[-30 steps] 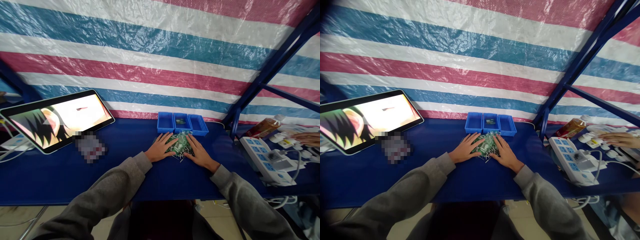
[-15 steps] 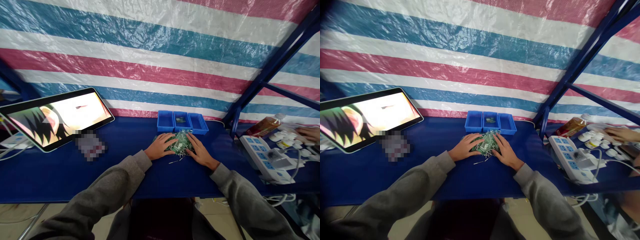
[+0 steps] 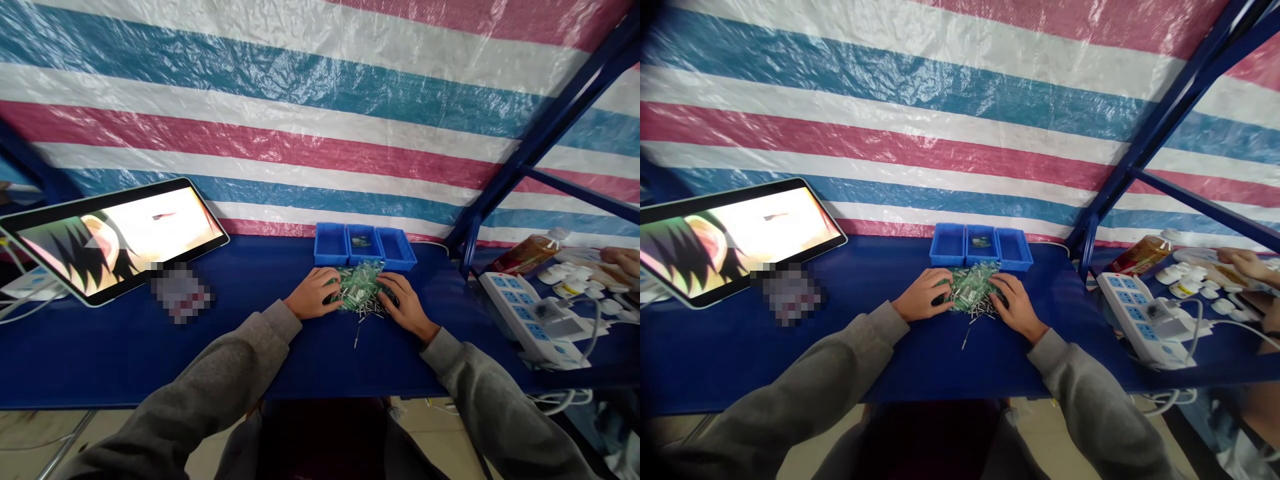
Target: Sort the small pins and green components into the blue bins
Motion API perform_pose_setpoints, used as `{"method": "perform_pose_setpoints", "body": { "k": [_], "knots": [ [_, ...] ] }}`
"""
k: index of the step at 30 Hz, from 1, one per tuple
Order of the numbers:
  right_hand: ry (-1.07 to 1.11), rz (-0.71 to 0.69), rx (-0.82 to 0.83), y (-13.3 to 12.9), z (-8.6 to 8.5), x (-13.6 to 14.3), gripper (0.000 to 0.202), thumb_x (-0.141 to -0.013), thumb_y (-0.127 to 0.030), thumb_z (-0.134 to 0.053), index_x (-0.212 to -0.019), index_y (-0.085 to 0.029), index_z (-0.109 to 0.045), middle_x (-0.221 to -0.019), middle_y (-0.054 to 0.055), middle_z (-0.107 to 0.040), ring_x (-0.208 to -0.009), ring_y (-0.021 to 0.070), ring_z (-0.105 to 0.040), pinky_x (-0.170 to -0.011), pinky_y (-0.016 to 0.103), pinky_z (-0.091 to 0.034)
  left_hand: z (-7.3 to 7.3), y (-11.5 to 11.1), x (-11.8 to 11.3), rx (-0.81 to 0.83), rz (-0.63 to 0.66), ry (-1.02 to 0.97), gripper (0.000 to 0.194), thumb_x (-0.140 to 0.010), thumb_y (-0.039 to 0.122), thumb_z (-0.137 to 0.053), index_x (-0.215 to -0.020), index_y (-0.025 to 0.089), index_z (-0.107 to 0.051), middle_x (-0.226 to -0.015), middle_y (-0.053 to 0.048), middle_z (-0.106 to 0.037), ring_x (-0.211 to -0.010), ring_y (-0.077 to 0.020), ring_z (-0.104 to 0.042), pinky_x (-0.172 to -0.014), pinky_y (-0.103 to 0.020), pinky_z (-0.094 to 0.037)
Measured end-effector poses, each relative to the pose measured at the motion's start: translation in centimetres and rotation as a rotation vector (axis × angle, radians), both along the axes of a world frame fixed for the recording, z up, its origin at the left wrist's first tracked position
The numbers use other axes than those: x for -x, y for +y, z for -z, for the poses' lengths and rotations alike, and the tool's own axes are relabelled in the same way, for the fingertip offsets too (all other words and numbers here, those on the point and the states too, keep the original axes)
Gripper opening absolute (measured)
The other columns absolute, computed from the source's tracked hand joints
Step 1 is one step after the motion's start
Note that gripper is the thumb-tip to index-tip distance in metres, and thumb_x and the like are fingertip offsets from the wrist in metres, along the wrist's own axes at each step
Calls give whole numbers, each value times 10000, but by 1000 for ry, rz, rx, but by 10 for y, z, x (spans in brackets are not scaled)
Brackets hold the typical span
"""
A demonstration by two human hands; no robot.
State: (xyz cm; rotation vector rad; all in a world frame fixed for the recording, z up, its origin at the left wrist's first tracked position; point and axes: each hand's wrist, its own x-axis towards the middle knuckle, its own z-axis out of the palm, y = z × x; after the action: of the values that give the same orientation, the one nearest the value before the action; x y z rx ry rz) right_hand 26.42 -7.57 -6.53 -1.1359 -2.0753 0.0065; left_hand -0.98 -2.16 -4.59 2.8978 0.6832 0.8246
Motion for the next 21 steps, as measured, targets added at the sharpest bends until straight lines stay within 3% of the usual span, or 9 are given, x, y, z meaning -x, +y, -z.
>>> {"method": "perform_pose_setpoints", "body": {
  "k": [7,12,16,21],
  "knots": [
    [-12,-178,-132,-13,-12,9,154,-901,-227,-565,-1035,-195,-635,-924,97,-648,-884,227,-606,-788,409,-499,0,-1,0,-64,15,27,188,-884,249,-543,-716,172,-573,-1039,-116,-622,-1143,-262,-526,-888,-385,-407],
    [-205,-398,-33,-42,-16,29,171,-916,-256,-571,-1052,-172,-634,-809,66,-633,-744,175,-569,-702,334,-495,-1,-3,1,-79,-4,16,181,-888,225,-520,-732,172,-596,-1040,-107,-631,-1138,-251,-527,-892,-377,-410],
    [-316,-384,-22,-51,-14,42,193,-949,-200,-499,-1088,-157,-625,-867,80,-614,-764,167,-556,-683,303,-478,0,-2,1,-85,-18,13,202,-903,230,-498,-738,175,-602,-1036,-108,-637,-1134,-250,-529,-883,-380,-409],
    [-386,-365,3,-42,-13,49,209,-964,-124,-419,-955,-168,-623,-859,62,-578,-735,153,-508,-644,279,-436,-1,-2,-1,-94,-50,-1,198,-918,238,-489,-773,175,-609,-1020,-99,-637,-1104,-239,-541,-864,-371,-402]
  ]
}}
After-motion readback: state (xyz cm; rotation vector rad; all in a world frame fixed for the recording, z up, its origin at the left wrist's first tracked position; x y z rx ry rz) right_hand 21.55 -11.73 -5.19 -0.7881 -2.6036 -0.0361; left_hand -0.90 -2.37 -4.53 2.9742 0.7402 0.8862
